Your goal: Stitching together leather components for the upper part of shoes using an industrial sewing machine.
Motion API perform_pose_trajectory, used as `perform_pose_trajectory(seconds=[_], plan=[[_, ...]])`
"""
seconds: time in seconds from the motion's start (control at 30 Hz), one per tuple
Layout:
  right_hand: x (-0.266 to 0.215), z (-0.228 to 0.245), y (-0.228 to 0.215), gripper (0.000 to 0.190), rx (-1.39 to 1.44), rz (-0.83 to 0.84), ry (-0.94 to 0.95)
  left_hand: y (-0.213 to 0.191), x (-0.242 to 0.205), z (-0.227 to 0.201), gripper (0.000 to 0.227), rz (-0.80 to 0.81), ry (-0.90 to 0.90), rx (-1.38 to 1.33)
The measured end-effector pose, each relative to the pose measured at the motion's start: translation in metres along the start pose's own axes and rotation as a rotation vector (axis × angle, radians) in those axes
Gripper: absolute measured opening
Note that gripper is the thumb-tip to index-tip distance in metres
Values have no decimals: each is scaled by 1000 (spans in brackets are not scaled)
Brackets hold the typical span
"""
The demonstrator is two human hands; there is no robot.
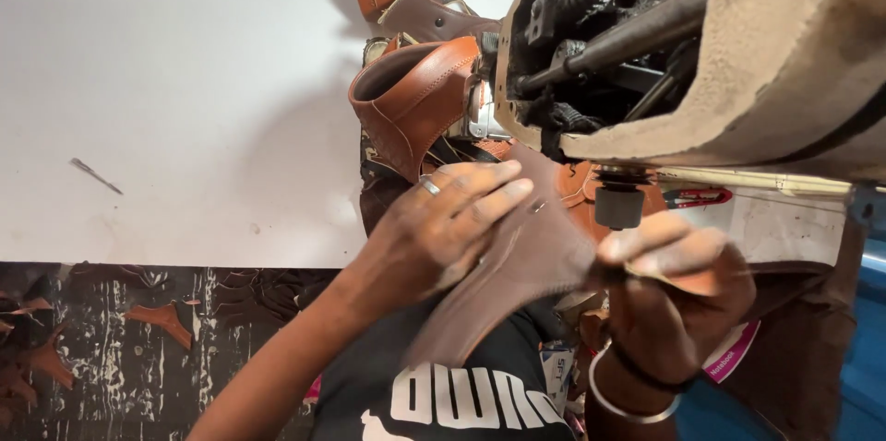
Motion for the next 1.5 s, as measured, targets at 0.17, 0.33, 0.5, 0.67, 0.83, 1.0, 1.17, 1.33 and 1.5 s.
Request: perform_pose_trajectory(seconds=[0.17,0.33,0.5,0.67,0.83,1.0,1.17,1.33,1.5], plan=[[-8,-14,28,21,341,265,8,9,-28,16,29,-109,-145,-122],[10,-20,80,40,-634,204,-312,-20,-33,43,14,-246,-541,-298],[14,-69,89,34,-460,177,-48,-31,-39,78,28,-216,-733,-389],[30,-74,92,27,-438,100,-22,-31,-28,96,28,-201,-826,-481],[33,-79,94,28,-379,86,-19,-34,-16,100,27,-204,-808,-494],[35,-79,97,26,-349,90,-21,-41,-9,100,24,-178,-796,-380],[38,-73,95,26,-341,108,-7,-37,5,108,24,-196,-706,-345],[36,-73,89,25,-314,108,17,-39,24,122,29,-182,-635,-229],[29,-79,95,26,-352,177,-1,-39,25,139,33,-215,-509,-183]])
Point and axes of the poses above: each hand's wrist, its own x-axis towards the middle knuckle, its own y-axis out of the palm, z = x × y, the point moved 5 cm from there along x, towards the middle knuckle, and after that the axes turned 10 degrees about y, right-handed, at the moved point
